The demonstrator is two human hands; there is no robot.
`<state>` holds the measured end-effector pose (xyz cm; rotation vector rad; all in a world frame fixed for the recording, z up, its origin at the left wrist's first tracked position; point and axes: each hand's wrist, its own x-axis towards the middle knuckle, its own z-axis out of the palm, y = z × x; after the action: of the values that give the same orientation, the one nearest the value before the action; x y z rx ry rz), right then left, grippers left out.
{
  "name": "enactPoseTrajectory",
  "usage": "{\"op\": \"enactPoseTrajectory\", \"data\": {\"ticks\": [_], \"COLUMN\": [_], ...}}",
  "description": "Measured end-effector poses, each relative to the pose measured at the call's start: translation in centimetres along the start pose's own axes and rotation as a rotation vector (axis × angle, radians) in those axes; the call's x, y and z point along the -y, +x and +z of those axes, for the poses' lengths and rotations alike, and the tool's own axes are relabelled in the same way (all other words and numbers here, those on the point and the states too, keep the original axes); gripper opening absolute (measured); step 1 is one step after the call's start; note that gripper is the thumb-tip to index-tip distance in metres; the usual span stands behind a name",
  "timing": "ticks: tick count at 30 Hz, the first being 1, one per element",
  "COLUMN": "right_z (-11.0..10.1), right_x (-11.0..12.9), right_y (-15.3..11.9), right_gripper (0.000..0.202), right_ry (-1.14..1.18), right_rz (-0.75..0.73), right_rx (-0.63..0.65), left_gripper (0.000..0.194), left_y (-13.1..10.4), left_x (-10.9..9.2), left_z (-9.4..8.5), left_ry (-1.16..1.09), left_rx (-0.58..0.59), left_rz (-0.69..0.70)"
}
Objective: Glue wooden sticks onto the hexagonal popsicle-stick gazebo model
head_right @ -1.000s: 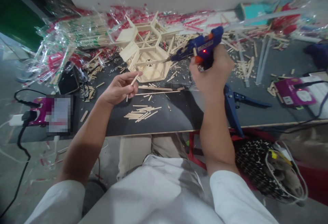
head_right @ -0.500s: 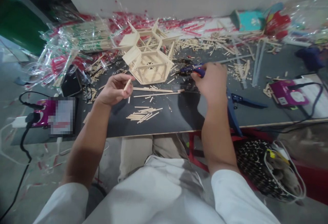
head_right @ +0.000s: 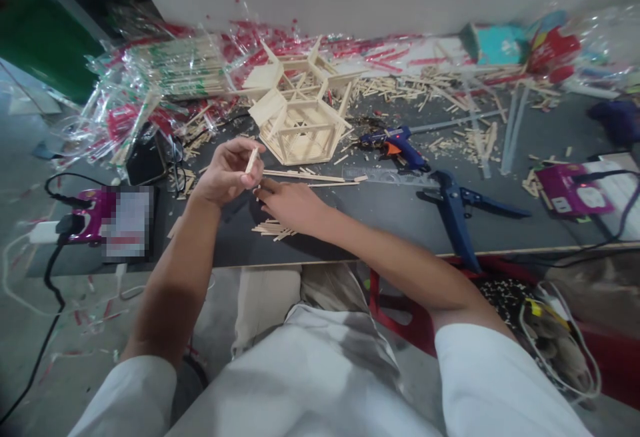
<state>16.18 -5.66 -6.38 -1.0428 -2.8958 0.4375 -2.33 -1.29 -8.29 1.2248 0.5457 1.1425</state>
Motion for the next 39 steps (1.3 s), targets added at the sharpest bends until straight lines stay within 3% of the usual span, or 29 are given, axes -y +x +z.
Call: {"op": "enactPoseTrajectory", "data": {"ticks": [13,20,25,28,34,39], "right_z": [1.7,2.0,0.7,0.4,0.3,-1.6], "right_x": [-1.5,-2.1,0.0,1.4,2.5,1.4], "right_y": [3.1,3.1,3.3,4.5,6.0,2.9], "right_gripper": [0.048,0.041,0.037,0.03,0.039,0.031], "right_ry": [0.255,0.402,0.246,0.099,-0.042,-0.016], "right_rz": [0.057,0.04,0.147,0.122,0.028,0.007], "right_rx": [-0.13,-0.2,-0.127,-0.063,-0.026,0.011], "left_gripper": [0.064,0.072,0.079,0.078,0.069,0.061], "left_y": [0.2,-0.3,-0.6,-0.7,-0.8,-0.6], "left_x": [0.3,-0.5,-0.7,-0.5,-1.2,-1.8], "left_z": [-0.6,-1.4,-2.4,-2.9,-2.0,-1.0], "left_ry": [0.011,-0.027,0.125,0.205,0.159,0.039], "left_rx": [-0.048,-0.128,-0.267,-0.31,-0.272,-0.229], "left_rz": [0.117,0.17,0.166,0.148,0.194,0.214]}}
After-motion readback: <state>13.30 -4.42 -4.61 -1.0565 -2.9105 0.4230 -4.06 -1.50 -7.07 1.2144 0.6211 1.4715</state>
